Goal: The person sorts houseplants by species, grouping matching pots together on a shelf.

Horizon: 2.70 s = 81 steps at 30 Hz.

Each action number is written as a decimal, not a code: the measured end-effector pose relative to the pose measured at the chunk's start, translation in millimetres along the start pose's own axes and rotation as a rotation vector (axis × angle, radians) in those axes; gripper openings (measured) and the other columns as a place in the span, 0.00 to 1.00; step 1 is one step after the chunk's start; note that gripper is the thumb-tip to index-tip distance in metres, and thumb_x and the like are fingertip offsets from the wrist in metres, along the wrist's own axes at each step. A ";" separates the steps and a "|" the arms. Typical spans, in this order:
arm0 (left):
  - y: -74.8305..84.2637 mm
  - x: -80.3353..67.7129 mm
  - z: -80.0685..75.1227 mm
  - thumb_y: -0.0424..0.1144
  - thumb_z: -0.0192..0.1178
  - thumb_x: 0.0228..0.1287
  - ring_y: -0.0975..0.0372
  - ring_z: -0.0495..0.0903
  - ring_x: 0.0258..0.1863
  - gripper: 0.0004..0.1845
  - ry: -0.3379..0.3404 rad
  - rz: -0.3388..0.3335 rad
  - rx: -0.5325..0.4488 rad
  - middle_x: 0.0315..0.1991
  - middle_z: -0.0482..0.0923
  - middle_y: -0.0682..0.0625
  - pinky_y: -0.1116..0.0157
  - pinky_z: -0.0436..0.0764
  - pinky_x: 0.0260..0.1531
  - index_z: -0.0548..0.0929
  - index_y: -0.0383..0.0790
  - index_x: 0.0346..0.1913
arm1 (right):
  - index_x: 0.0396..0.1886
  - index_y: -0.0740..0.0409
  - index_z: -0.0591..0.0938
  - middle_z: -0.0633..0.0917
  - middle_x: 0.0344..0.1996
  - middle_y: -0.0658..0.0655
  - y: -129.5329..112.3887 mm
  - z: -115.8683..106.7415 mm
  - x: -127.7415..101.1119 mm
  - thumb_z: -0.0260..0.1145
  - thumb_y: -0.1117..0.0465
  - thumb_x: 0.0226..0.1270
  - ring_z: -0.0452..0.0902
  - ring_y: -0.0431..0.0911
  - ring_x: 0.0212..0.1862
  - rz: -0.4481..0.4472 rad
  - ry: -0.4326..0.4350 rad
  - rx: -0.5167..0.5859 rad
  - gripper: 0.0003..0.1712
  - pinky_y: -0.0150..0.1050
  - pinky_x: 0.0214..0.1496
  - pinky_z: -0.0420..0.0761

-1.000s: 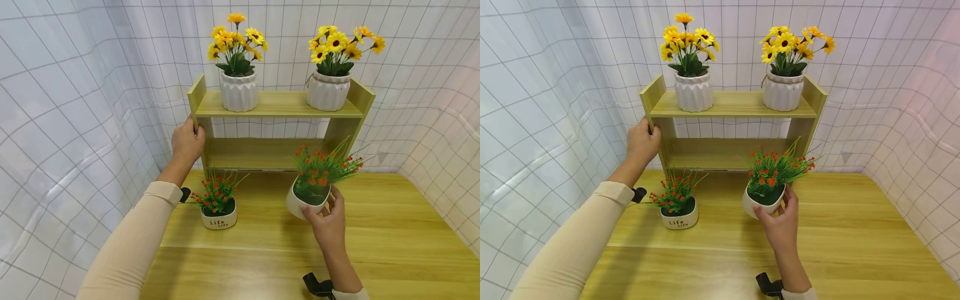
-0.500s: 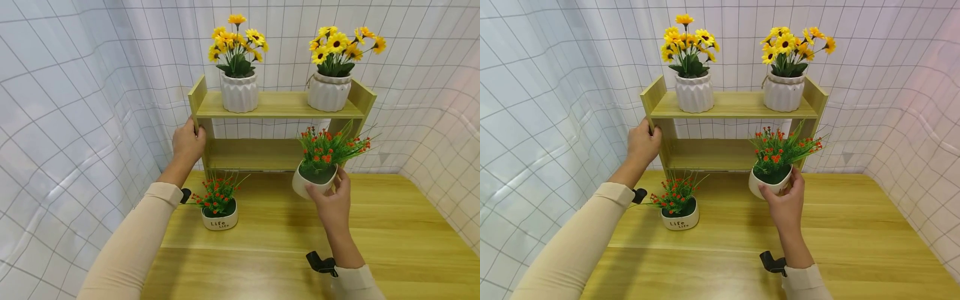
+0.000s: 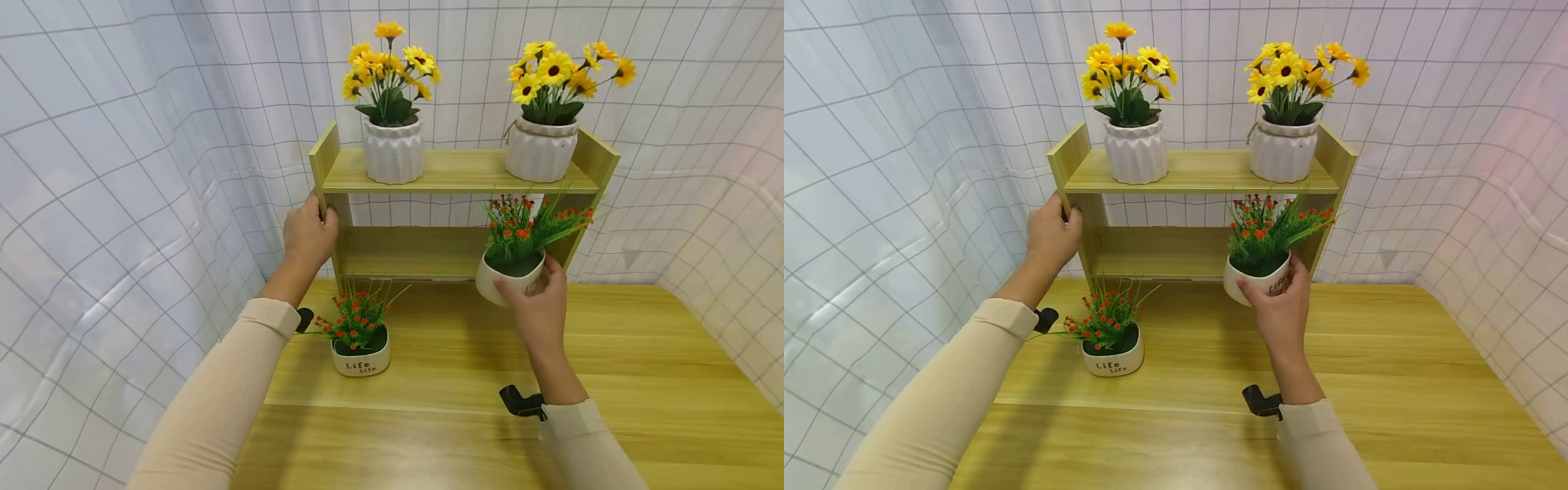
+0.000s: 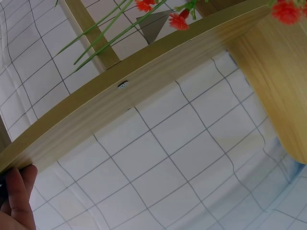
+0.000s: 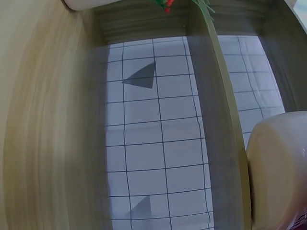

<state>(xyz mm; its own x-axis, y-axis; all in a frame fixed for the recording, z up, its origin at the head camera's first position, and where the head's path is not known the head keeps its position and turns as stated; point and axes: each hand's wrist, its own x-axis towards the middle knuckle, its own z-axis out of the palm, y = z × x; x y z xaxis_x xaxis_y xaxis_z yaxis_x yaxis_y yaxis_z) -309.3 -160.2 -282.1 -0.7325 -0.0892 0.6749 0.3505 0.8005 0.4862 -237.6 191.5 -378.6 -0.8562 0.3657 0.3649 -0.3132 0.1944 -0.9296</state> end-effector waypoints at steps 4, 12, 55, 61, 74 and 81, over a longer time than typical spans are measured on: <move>0.4 -0.5 0.0 0.37 0.51 0.69 0.44 0.80 0.25 0.09 0.002 -0.001 0.004 0.24 0.81 0.37 0.50 0.74 0.26 0.77 0.34 0.39 | 0.75 0.56 0.59 0.66 0.67 0.55 0.0 2.6 7.5 0.80 0.52 0.51 0.64 0.47 0.66 0.005 0.009 0.003 0.56 0.48 0.65 0.69; 1.1 -0.7 -0.1 0.38 0.51 0.70 0.44 0.80 0.25 0.09 -0.003 -0.004 0.006 0.24 0.81 0.37 0.50 0.74 0.26 0.76 0.34 0.39 | 0.75 0.56 0.58 0.66 0.66 0.56 1.8 10.1 16.0 0.80 0.50 0.51 0.66 0.46 0.63 -0.023 0.027 0.002 0.57 0.45 0.64 0.70; 0.0 -0.6 0.4 0.40 0.49 0.71 0.42 0.82 0.28 0.15 -0.028 -0.023 0.014 0.27 0.82 0.37 0.48 0.76 0.28 0.79 0.35 0.52 | 0.77 0.60 0.53 0.59 0.72 0.60 13.0 10.0 42.5 0.73 0.48 0.60 0.59 0.52 0.70 -0.042 0.017 -0.090 0.54 0.49 0.69 0.63; 0.6 0.0 0.0 0.40 0.49 0.71 0.42 0.82 0.32 0.15 -0.027 -0.026 0.016 0.29 0.83 0.37 0.47 0.77 0.30 0.79 0.35 0.51 | 0.77 0.60 0.55 0.60 0.71 0.61 11.9 14.6 45.3 0.73 0.44 0.59 0.61 0.54 0.68 -0.048 0.062 -0.158 0.55 0.50 0.67 0.64; 0.0 -0.7 -0.9 0.38 0.51 0.70 0.41 0.82 0.31 0.13 -0.026 -0.022 0.015 0.28 0.83 0.36 0.47 0.76 0.30 0.79 0.34 0.49 | 0.74 0.59 0.59 0.62 0.69 0.61 9.0 25.3 52.7 0.75 0.40 0.55 0.64 0.56 0.65 -0.035 0.159 -0.238 0.55 0.50 0.65 0.66; 0.0 -0.9 -1.2 0.39 0.51 0.70 0.42 0.81 0.29 0.12 -0.028 -0.020 0.019 0.27 0.82 0.37 0.48 0.76 0.29 0.78 0.34 0.47 | 0.75 0.58 0.58 0.62 0.70 0.60 14.2 25.3 48.6 0.74 0.41 0.56 0.62 0.55 0.68 -0.043 0.158 -0.206 0.54 0.50 0.67 0.64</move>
<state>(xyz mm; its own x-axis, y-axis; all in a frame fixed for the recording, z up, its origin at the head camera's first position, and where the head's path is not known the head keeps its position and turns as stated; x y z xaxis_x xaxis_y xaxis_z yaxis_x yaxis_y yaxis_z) -307.9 -160.8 -282.0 -0.7550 -0.0888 0.6496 0.3252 0.8097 0.4886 -294.0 189.0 -375.3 -0.7641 0.4871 0.4229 -0.2439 0.3887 -0.8885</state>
